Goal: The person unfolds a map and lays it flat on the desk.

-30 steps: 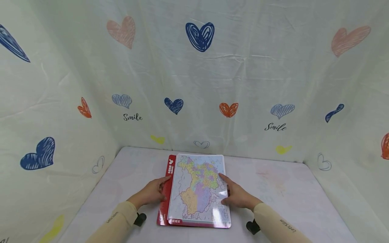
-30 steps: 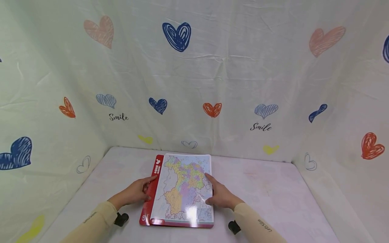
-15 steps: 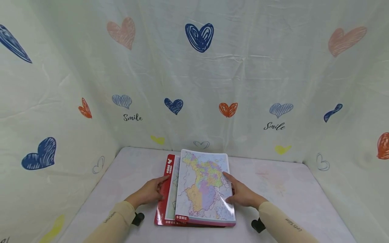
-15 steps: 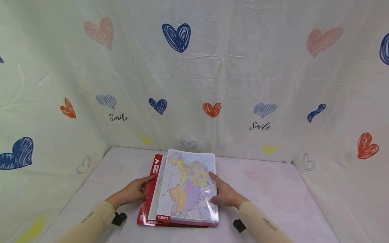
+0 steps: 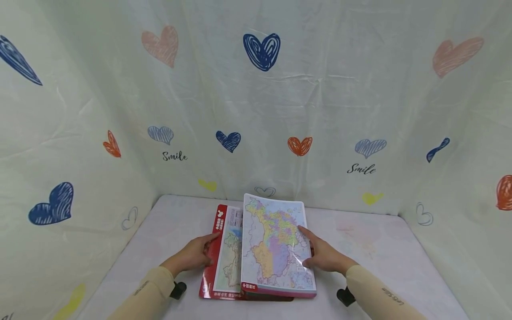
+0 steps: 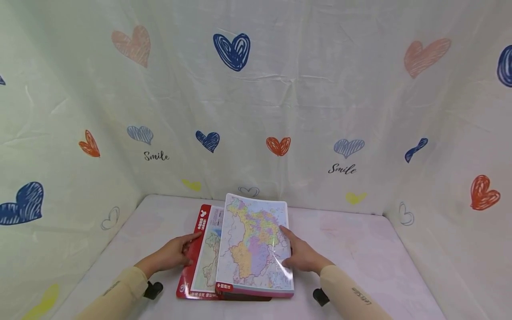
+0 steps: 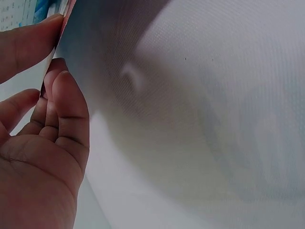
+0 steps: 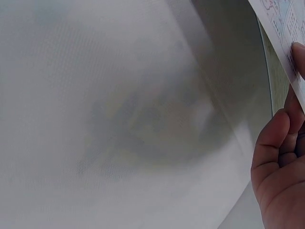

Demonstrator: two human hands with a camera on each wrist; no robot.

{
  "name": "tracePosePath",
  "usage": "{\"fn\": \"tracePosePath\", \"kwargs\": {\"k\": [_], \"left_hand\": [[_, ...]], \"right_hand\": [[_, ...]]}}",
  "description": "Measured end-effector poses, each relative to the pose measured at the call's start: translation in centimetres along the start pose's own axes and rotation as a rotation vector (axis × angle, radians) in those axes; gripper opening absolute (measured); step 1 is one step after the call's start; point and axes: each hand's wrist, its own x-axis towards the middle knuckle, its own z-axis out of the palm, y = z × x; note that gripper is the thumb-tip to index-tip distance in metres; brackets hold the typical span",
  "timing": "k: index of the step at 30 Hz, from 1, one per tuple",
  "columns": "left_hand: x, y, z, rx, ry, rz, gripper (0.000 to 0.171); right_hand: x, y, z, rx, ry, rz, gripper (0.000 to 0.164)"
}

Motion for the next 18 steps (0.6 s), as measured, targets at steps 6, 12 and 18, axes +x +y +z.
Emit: {"fn": "tracePosePath", "kwargs": {"k": [6, 12, 18], "left_hand": [[-0.3, -0.1, -0.4, 0.003, 0.003, -0.013, 0.085], [-0.6, -0.4, -0.9, 0.022, 0.012, -0.022, 0.085], [-0.7, -0.8, -1.3, 0.032, 0.01, -0.026, 0.085]], "right_hand": [[-0.4, -0.2, -0.2, -0.012, 0.015, 0.011, 0.106], [-0.7, -0.3, -0.7, 0.002, 0.015, -0.007, 0.106], [-1.0, -0.1, -1.1, 0.006, 0.022, 0.001, 0.107]]}}
